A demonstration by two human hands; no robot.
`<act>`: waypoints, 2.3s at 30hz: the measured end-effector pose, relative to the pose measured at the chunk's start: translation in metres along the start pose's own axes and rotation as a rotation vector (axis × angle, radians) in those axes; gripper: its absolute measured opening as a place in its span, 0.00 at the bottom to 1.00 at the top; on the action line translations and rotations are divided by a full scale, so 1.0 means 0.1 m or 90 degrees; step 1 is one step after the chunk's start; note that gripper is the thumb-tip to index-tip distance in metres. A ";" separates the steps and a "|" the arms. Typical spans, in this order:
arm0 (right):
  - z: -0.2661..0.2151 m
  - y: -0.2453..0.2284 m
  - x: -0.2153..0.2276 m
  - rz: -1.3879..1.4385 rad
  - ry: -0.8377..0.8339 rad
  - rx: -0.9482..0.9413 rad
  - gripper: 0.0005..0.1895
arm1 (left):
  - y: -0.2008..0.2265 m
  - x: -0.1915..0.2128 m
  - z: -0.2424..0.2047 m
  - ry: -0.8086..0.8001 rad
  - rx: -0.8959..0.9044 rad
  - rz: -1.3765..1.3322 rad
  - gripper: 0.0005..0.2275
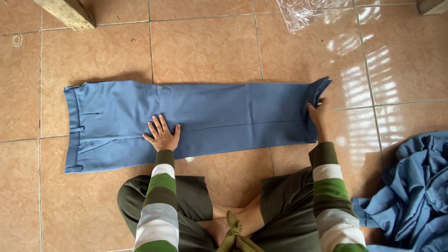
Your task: Folding a pair of blue pants into a neat square while sitting on the floor.
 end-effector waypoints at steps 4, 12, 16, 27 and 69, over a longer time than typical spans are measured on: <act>-0.29 -0.87 -0.42 0.086 -0.146 0.122 0.31 | -0.03 -0.04 0.05 0.019 -0.006 -0.005 0.40; -1.33 -1.90 -0.82 0.069 -0.107 0.164 0.22 | -0.12 -0.22 0.19 -0.070 0.017 0.026 0.40; -1.49 -2.00 -0.81 0.020 -0.055 0.181 0.23 | -0.09 -0.23 0.19 -0.074 0.024 0.035 0.40; -1.36 -1.72 -0.97 -0.298 0.036 0.132 0.31 | 0.24 -0.22 -0.08 -0.105 -0.007 0.067 0.40; -2.20 -3.68 -2.13 0.063 -0.271 0.342 0.32 | 0.58 0.03 -0.66 0.178 -0.193 -0.064 0.36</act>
Point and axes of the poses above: each hand's wrist, its own z-axis towards the middle knuckle, its own x-axis out of the back of the hand, y = z × x, the point moved 8 cm from there along z, towards the middle knuckle, and after that the axes turned 13 degrees about -y, right-handed, at the moved point
